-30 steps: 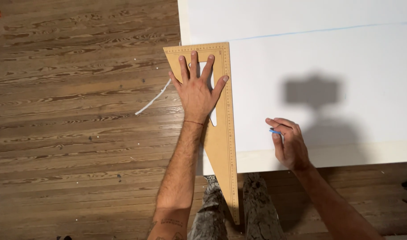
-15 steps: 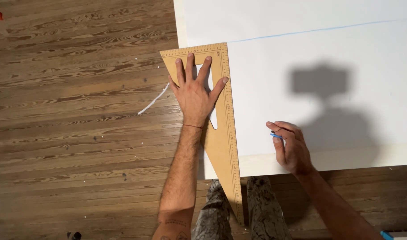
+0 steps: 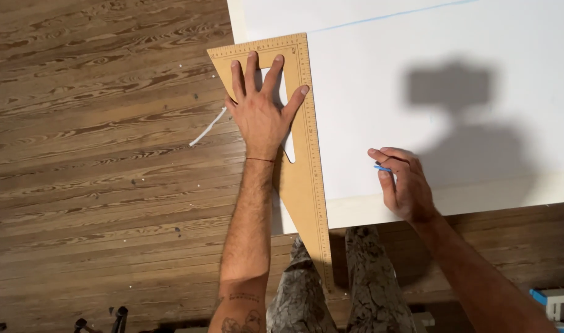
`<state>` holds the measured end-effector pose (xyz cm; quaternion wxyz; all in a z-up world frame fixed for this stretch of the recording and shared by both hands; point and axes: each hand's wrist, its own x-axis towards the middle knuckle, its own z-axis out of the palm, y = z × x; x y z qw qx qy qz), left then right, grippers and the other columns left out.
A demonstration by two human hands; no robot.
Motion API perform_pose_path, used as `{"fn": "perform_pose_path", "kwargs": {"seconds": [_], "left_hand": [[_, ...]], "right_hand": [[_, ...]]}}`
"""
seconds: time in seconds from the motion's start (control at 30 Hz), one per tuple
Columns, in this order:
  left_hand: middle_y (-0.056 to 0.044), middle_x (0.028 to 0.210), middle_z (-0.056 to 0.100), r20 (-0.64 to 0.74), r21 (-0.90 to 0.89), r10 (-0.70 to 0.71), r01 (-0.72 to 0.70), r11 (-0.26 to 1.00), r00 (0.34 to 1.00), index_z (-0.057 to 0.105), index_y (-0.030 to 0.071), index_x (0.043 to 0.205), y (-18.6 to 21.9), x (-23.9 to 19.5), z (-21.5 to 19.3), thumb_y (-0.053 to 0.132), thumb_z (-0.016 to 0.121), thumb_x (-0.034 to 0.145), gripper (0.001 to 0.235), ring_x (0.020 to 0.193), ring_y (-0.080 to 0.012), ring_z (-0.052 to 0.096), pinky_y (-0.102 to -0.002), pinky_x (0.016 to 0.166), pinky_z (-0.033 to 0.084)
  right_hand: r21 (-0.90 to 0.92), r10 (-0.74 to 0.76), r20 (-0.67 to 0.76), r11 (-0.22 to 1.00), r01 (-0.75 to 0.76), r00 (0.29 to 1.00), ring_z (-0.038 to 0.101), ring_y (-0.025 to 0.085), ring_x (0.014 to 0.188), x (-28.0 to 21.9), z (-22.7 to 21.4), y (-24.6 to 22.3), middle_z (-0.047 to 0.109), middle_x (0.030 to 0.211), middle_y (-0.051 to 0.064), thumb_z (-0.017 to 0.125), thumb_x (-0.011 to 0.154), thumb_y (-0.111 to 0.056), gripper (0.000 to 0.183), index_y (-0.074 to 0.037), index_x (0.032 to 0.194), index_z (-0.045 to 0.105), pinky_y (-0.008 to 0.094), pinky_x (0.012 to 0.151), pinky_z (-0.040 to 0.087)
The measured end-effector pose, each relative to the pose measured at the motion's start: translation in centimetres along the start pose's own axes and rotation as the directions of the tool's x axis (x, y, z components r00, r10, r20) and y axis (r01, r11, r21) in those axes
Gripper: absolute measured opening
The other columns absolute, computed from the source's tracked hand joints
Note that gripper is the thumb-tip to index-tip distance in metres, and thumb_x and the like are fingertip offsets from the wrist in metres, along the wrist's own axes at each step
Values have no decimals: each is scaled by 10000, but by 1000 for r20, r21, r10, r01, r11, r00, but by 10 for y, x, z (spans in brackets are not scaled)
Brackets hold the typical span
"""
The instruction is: Marking patterns on a large sheet using a triangle ruler and chalk
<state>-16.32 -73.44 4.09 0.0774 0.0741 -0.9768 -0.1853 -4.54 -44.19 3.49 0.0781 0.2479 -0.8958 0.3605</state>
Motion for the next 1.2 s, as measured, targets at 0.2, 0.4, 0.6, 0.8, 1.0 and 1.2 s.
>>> {"fn": "perform_pose_path", "kwargs": {"seconds": [0.2,0.4,0.6,0.8,1.0,1.2], "left_hand": [[-36,1638,401,-30,-7,5,-5,1000,1000,600,382,1474,-2,-2,0,812,578,902,716,1547,-348,288,-652,924,435],[-79,1648,383,-9,-36,26,-26,999,1000,583,358,1489,-4,-1,0,781,570,919,710,1558,-380,248,-786,1115,278],[-63,1647,398,-8,-51,34,-34,998,999,571,384,1487,-6,0,3,763,579,916,685,1562,-374,264,-750,1124,286],[-41,1605,457,-80,-59,15,-20,998,997,613,409,1448,-9,-3,17,807,617,897,680,1558,-373,294,-716,1202,192],[-39,1615,438,-68,-84,12,-18,996,998,616,403,1449,-9,-3,15,808,624,896,685,1562,-376,278,-728,1190,217],[-53,1583,479,-47,-73,15,-18,997,999,634,387,1423,-3,-3,0,779,622,893,659,1542,-388,318,-726,1161,264]], "right_hand": [[-4,-20,8,1000,20,1000,595,326,1250,0,-1,1,685,1328,134,446,1086,-75,180,33,1182,553,422,1100,440],[16,15,-3,1000,-15,1000,591,313,1260,-4,3,4,693,1313,118,440,1087,-104,225,28,1226,559,414,1115,441],[21,-2,-16,1000,2,1000,603,318,1258,-2,2,4,710,1285,132,446,1086,-97,156,12,1173,516,400,1105,457],[-9,-41,-46,999,41,998,644,296,1206,-2,5,10,753,1255,113,520,1079,-129,101,-30,1075,538,404,1039,462],[-32,-10,-39,999,9,999,660,291,1189,1,3,5,769,1224,109,545,1075,-133,103,-32,1054,542,388,1038,474],[135,511,-183,859,-494,840,695,299,886,21,9,0,700,826,97,742,1044,-205,178,-39,1079,686,428,893,533]]}}
